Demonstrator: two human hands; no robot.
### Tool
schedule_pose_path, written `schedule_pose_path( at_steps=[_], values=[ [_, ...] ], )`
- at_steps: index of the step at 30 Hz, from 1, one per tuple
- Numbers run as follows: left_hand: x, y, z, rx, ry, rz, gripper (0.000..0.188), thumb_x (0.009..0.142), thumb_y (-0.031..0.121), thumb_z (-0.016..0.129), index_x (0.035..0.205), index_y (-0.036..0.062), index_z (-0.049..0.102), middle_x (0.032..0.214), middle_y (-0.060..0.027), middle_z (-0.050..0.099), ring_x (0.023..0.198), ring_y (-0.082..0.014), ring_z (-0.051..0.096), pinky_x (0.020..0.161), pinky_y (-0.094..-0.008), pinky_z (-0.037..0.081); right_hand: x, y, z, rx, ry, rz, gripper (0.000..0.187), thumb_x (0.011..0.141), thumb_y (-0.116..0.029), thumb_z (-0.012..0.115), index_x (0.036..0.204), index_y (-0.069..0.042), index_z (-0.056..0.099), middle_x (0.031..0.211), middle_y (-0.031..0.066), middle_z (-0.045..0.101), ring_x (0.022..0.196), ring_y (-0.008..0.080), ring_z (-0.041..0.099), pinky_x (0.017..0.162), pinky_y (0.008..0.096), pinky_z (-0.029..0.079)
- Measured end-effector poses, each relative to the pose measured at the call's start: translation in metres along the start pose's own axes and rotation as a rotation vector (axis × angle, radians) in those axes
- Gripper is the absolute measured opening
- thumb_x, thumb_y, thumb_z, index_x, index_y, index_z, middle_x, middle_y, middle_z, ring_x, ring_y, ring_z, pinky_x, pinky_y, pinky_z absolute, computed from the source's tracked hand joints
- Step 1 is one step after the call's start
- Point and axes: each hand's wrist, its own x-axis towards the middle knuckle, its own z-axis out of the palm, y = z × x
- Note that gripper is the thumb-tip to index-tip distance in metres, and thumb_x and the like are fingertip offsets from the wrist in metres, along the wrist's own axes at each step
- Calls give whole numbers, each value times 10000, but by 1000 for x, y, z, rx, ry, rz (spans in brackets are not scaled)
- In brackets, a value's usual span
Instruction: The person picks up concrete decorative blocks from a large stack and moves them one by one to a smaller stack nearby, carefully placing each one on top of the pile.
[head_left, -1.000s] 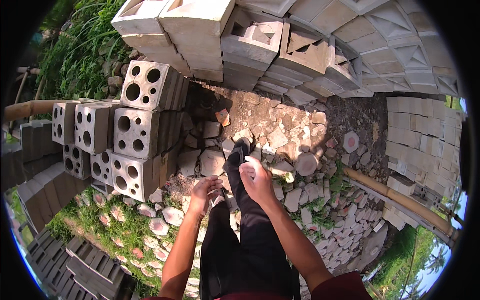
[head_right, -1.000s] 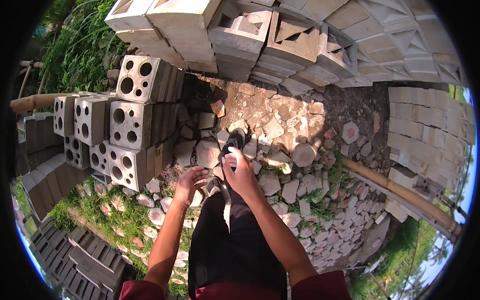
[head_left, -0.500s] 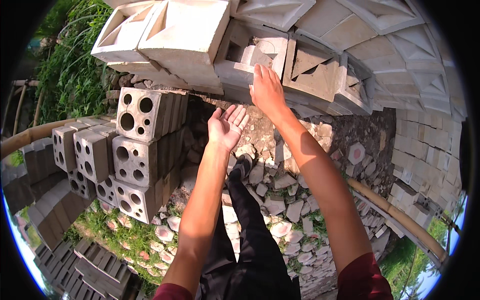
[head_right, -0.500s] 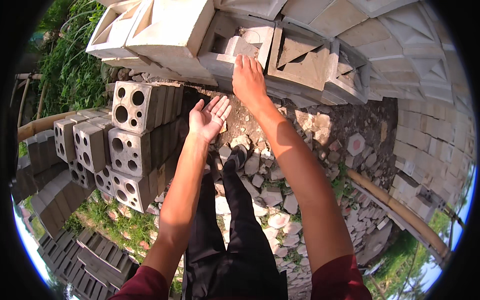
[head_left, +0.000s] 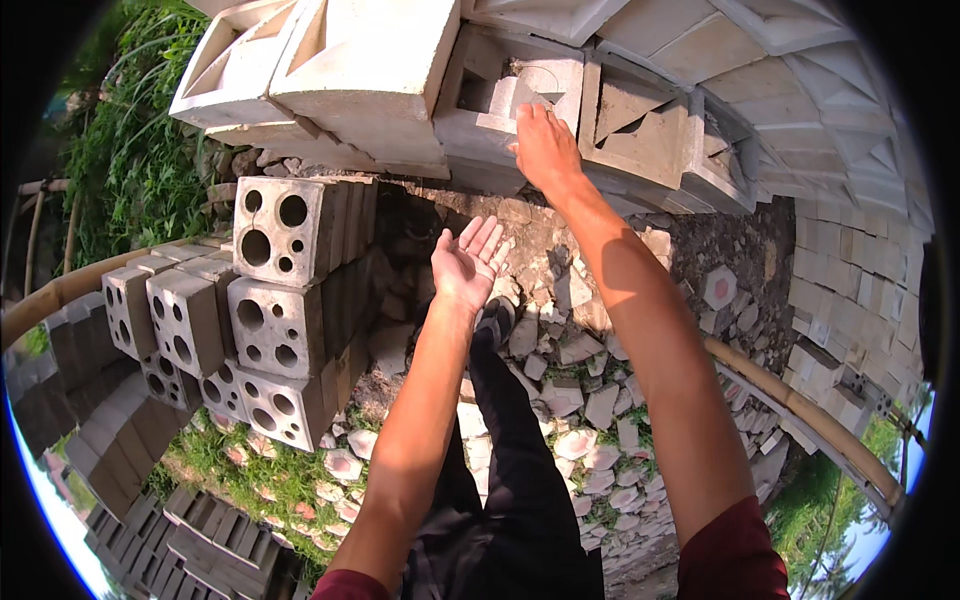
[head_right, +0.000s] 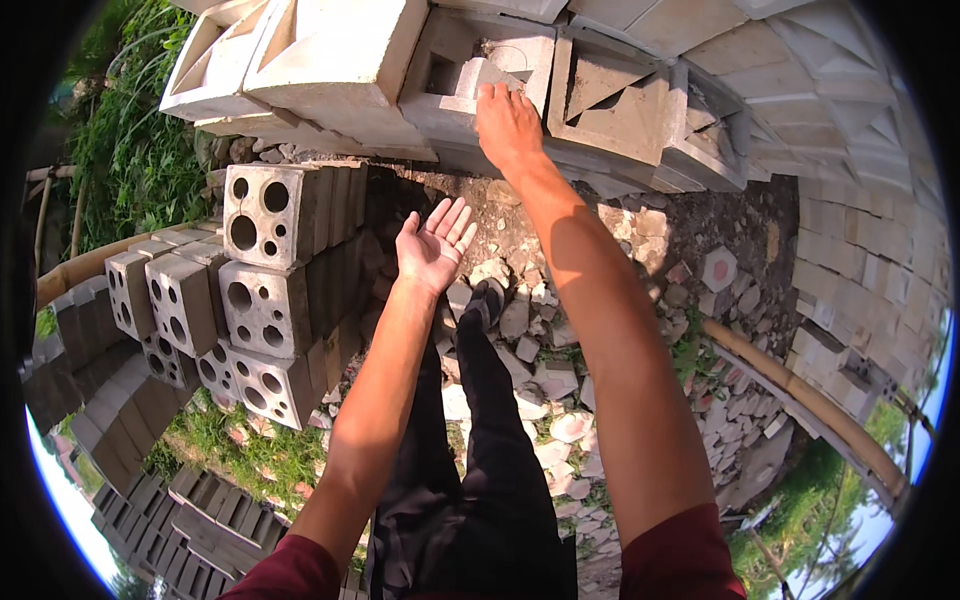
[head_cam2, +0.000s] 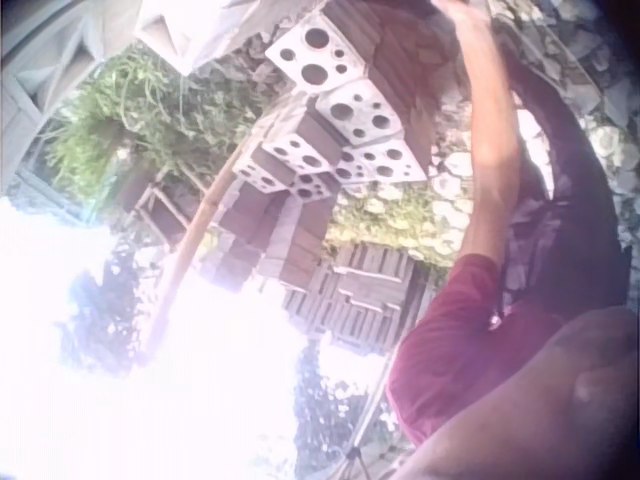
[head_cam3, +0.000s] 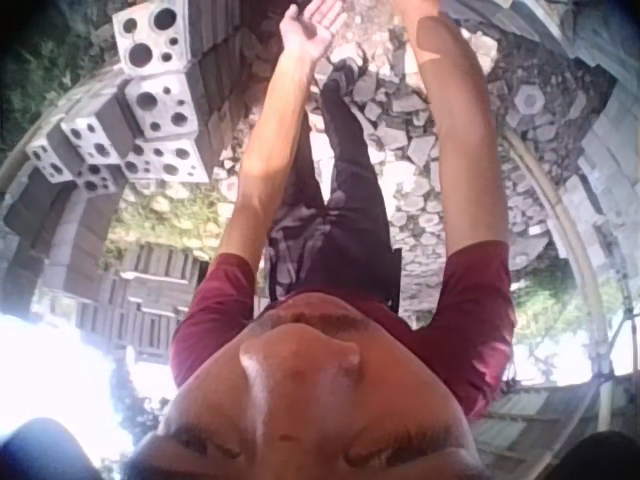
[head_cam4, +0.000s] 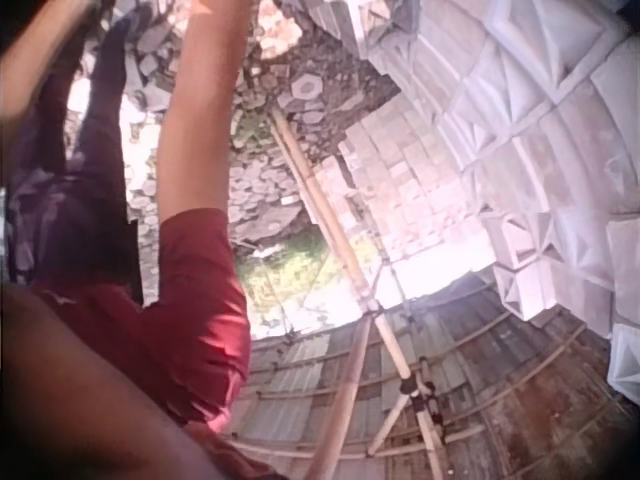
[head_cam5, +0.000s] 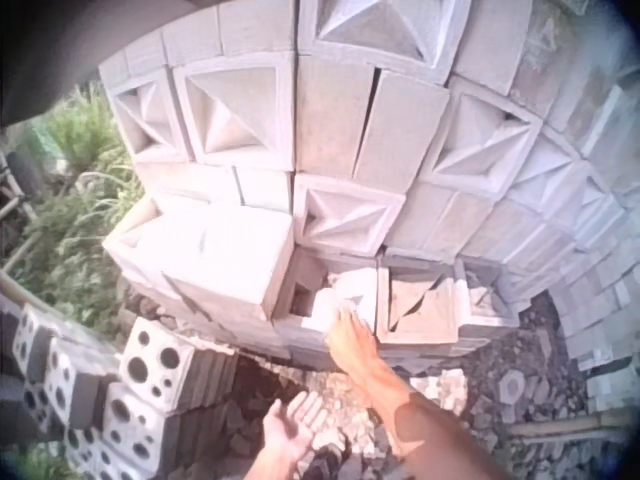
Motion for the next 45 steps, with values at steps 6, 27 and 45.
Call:
schedule_pose_path(
  at_steps=[6,27,45],
  values=[
    [-9,12,-25,100,6,-57,587,993,440,179,1312,12,424,1319,-161,509,1214,-290,490,997,-475,392,-10,-5,-26,65,-71,-19,405,685,-62,732,1016,27,515,1012,197,568,990,330,576,877,399,454],
    [-94,13,-83,293,-210,-250,463,937,400,460,1222,39,510,1171,-133,580,1019,-257,598,839,-398,523,-213,-123,-198,992,-413,518,406,715,-175,791,995,-1,553,892,158,642,821,258,652,724,352,502],
    [-152,-32,-141,1020,116,-775,538,927,404,347,1323,58,464,1325,-127,501,1189,-304,496,1024,-477,374,-525,-179,-92,1235,471,1515,379,937,-355,537,1028,11,581,850,64,625,772,110,552,700,272,448]
  ],
)
